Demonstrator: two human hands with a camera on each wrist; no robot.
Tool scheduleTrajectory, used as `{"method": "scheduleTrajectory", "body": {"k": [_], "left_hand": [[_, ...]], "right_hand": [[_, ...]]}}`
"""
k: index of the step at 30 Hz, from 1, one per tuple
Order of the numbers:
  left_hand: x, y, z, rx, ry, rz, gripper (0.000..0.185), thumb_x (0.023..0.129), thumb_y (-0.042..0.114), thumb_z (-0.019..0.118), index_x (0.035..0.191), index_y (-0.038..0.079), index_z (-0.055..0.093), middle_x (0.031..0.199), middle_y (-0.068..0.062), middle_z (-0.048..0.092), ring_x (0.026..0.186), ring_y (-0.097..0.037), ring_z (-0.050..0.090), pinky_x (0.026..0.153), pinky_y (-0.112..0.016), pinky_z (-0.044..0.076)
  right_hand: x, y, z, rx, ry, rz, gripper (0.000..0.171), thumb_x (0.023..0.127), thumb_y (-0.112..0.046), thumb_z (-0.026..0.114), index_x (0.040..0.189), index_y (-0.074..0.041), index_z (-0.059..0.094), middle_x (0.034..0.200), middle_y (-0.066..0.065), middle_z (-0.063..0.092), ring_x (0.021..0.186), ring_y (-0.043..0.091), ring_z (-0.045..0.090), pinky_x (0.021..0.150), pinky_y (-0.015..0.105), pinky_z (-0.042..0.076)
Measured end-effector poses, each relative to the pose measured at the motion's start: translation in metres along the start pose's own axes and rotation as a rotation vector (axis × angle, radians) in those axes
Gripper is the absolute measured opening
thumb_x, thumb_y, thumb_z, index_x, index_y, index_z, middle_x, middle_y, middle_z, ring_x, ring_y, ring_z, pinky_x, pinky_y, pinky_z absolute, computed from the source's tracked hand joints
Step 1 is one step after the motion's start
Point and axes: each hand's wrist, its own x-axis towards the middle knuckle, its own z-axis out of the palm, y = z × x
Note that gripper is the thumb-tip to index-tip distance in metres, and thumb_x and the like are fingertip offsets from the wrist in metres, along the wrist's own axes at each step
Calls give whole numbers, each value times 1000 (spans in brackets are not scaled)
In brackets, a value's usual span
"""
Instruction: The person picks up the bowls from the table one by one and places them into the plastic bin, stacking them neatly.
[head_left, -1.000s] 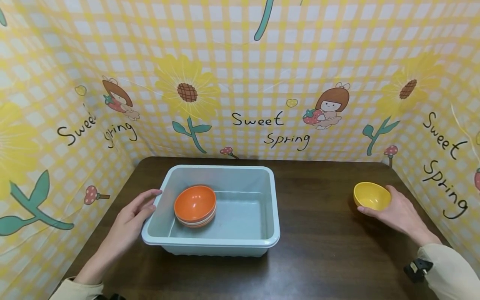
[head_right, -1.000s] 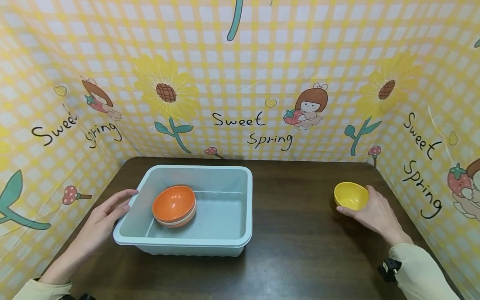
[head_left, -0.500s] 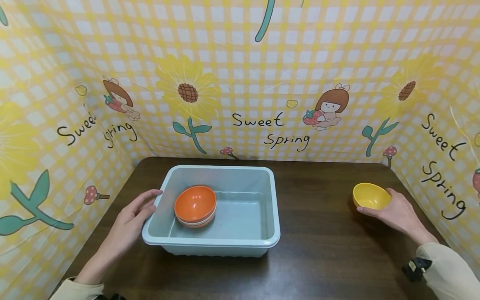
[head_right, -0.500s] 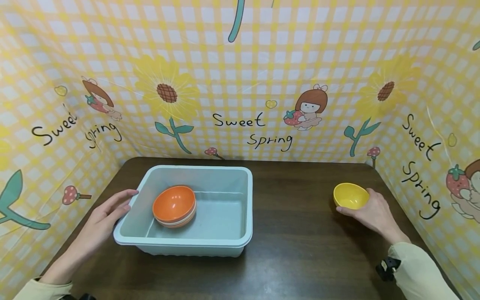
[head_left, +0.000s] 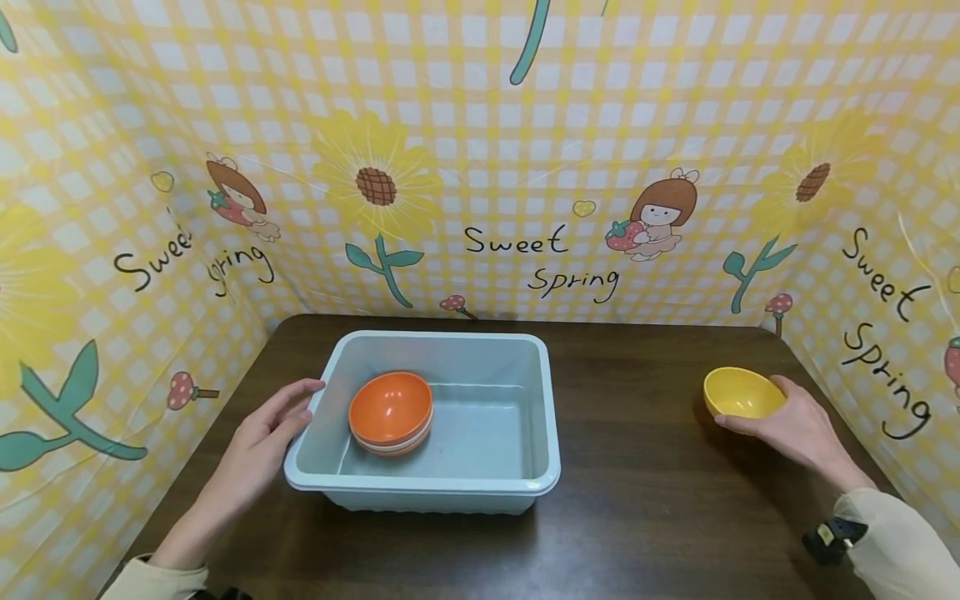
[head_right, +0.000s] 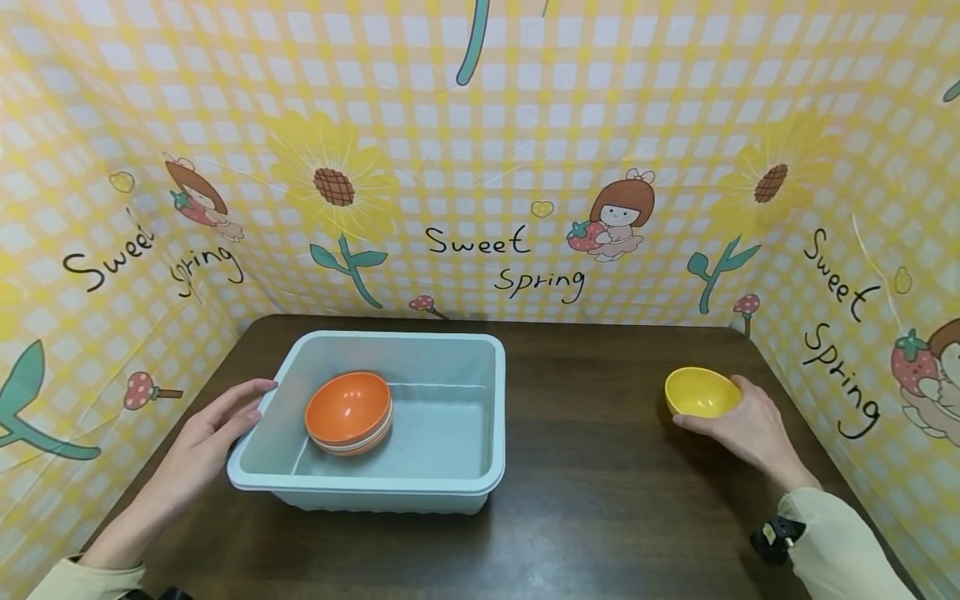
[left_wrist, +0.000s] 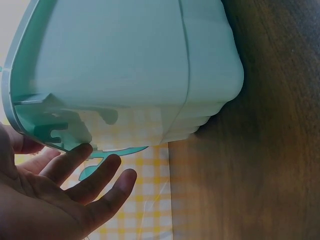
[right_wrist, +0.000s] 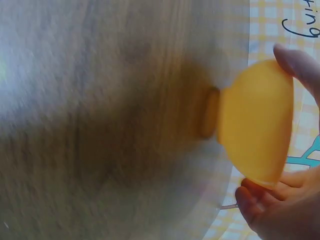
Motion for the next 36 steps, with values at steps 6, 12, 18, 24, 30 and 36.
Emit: {"method": "scheduleTrajectory", "body": {"k": [6,12,18,24,30,36], "left_hand": [[1,0,0,-1,-1,-2,39,114,17,48,151,8,52,149,-25,55,119,11,55,80,-20,52],[1,1,0,12,-1,-3,39,114,18,48,151,8,52,149,-24,55,120,13,52,81,-18,51],[1,0,0,11,1,5,38,114,17,47,150,7,52,148,-24,56,120,12,53,81,-17,50],[1,-1,-1,-2,-7,5,39,114,18,47,151,6,52,149,-25,56,120,11,54,81,-19,51],[1,0,-2,-10,-14,0,39,114,18,47,151,6,51,150,-25,54,121,12,52,83,-17,51],[1,1,-1,-5,-17,-9,40,114,19,47,152,6,50,150,-25,55,120,12,53,83,-18,51]], "right_hand": [[0,1,2,46,41,-5,124,79,-53,90,155,19,23,147,48,34,128,60,38,96,70,35],[-2,-2,0,59,44,-18,122,79,-53,89,156,16,24,150,46,34,131,60,38,97,70,35],[-6,-9,-1,59,27,-38,120,80,-53,89,157,14,27,151,45,35,130,58,39,95,68,36],[-9,-18,-2,63,34,-65,118,80,-54,89,157,12,29,150,44,37,129,56,41,92,66,38],[-11,-24,-3,73,37,-71,118,79,-54,90,158,10,29,151,43,37,130,56,40,92,66,37],[-14,-29,-6,74,32,-73,117,80,-51,90,159,10,29,150,44,36,130,57,40,91,67,37]]}}
